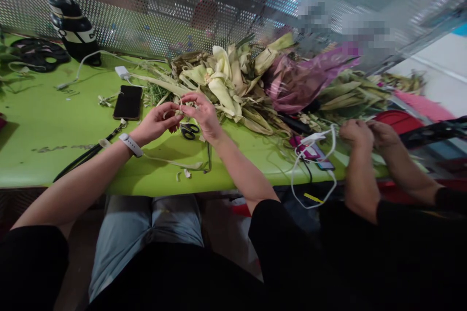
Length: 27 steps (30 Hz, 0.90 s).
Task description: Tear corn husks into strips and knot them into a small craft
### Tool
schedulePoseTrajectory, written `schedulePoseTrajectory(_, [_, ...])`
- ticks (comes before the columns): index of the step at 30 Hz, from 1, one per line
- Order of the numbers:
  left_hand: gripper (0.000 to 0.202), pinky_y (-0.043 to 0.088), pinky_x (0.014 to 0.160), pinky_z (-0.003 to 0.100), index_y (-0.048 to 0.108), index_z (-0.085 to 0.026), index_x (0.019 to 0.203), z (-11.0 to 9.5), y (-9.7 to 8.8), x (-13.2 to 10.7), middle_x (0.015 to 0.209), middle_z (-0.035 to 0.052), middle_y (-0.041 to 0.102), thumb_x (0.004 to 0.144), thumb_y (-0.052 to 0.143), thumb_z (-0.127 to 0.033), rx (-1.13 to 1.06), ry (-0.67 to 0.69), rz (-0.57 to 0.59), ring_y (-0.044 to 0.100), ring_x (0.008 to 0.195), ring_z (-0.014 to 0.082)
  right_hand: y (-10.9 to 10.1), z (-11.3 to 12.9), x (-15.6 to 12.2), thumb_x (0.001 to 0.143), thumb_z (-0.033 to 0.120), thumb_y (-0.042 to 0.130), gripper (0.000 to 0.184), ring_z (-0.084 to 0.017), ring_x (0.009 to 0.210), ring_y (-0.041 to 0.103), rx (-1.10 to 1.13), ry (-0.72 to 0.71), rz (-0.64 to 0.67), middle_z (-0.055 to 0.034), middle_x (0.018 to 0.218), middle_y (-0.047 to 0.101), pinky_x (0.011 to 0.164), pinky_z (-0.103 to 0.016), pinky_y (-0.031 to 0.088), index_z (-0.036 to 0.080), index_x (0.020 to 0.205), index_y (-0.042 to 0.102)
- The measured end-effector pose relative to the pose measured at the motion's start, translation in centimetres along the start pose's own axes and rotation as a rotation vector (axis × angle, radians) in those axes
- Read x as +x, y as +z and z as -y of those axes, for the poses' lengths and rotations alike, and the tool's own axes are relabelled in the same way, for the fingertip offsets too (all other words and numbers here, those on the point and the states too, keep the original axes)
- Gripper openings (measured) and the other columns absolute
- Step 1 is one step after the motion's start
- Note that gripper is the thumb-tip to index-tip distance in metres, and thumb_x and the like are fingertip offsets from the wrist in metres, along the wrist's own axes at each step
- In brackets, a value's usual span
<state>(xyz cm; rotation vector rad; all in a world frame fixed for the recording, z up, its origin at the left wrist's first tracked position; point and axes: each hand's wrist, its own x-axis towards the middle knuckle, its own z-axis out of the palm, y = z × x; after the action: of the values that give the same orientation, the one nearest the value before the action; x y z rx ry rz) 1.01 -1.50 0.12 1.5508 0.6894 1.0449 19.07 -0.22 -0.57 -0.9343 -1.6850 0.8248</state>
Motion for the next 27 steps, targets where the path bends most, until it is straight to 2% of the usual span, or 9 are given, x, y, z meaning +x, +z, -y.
schedulePoseTrajectory(4, [0.025,0.04,0.052,0.023,0.064,-0.019,0.091,-0.3,0.2,-0.1,0.061,-0.0024,0.056,0.078,0.078,-0.036,-0.091,-0.055,0.016,0.052,0.053,0.0096,0.5,-0.5,0.3,0.082,0.046,0.07,0.027,-0.018,0.113,0.062,0.224,0.073,-0.01,-0.0043,0.115,0.069,0.098,-0.036,0.053,0.024,0.097,0.068])
schedulePoseTrajectory(8, [0.031,0.034,0.048,0.021,0.061,-0.019,0.081,-0.2,0.2,0.0,0.058,-0.0036,0.052,0.077,0.078,-0.045,-0.127,-0.065,-0.001,0.046,0.05,0.0078,1.3,-1.4,0.4,0.075,0.045,0.078,0.026,-0.018,0.112,0.063,0.345,0.026,-0.052,-0.0034,0.112,0.069,0.099,-0.035,0.053,0.024,0.086,0.068])
schedulePoseTrajectory(12, [0.034,0.033,0.047,0.02,0.062,-0.018,0.082,0.2,0.0,0.0,0.056,-0.0043,0.051,0.076,0.078,-0.047,-0.082,-0.077,0.039,0.044,0.049,0.0068,1.3,-1.7,0.6,0.074,0.045,0.078,0.026,-0.017,0.109,0.064,0.387,0.023,-0.081,-0.0018,0.103,0.069,0.099,-0.035,0.052,0.024,0.083,0.066])
schedulePoseTrajectory(17, [0.033,0.035,0.047,0.019,0.063,-0.015,0.081,0.2,-0.1,-0.1,0.057,-0.0032,0.053,0.078,0.076,-0.045,0.062,-0.095,0.077,0.045,0.049,0.0065,0.0,-0.8,0.8,0.075,0.048,0.077,0.029,-0.02,0.11,0.064,0.231,0.047,0.002,-0.0029,0.099,0.068,0.104,-0.038,0.049,0.023,0.086,0.065])
schedulePoseTrajectory(21, [0.033,0.035,0.045,0.019,0.063,-0.013,0.075,0.4,0.0,0.0,0.053,-0.0029,0.052,0.076,0.076,-0.043,0.216,-0.068,0.068,0.045,0.047,0.0066,-1.1,0.7,0.4,0.077,0.039,0.076,0.03,-0.024,0.128,0.052,-0.078,-0.189,0.081,-0.0057,0.123,0.063,0.117,-0.046,0.035,0.024,0.103,0.067])
schedulePoseTrajectory(24, [0.034,0.033,0.044,0.019,0.06,-0.013,0.068,0.9,-0.1,0.2,0.051,-0.0037,0.05,0.072,0.08,-0.04,0.244,-0.075,0.067,0.043,0.045,0.0058,-1.3,1.2,0.1,0.079,0.036,0.074,0.021,-0.028,0.134,0.047,-0.244,-0.27,0.19,-0.0065,0.128,0.061,0.118,-0.051,0.031,0.024,0.096,0.07])
schedulePoseTrajectory(27, [0.034,0.03,0.042,0.018,0.06,-0.013,0.066,1.2,-0.1,0.3,0.05,-0.0037,0.05,0.071,0.08,-0.039,0.244,-0.082,0.092,0.041,0.044,0.0053,-1.0,0.8,0.2,0.082,0.038,0.073,0.017,-0.028,0.131,0.049,-0.285,-0.27,0.212,-0.0068,0.122,0.064,0.116,-0.051,0.033,0.022,0.087,0.069])
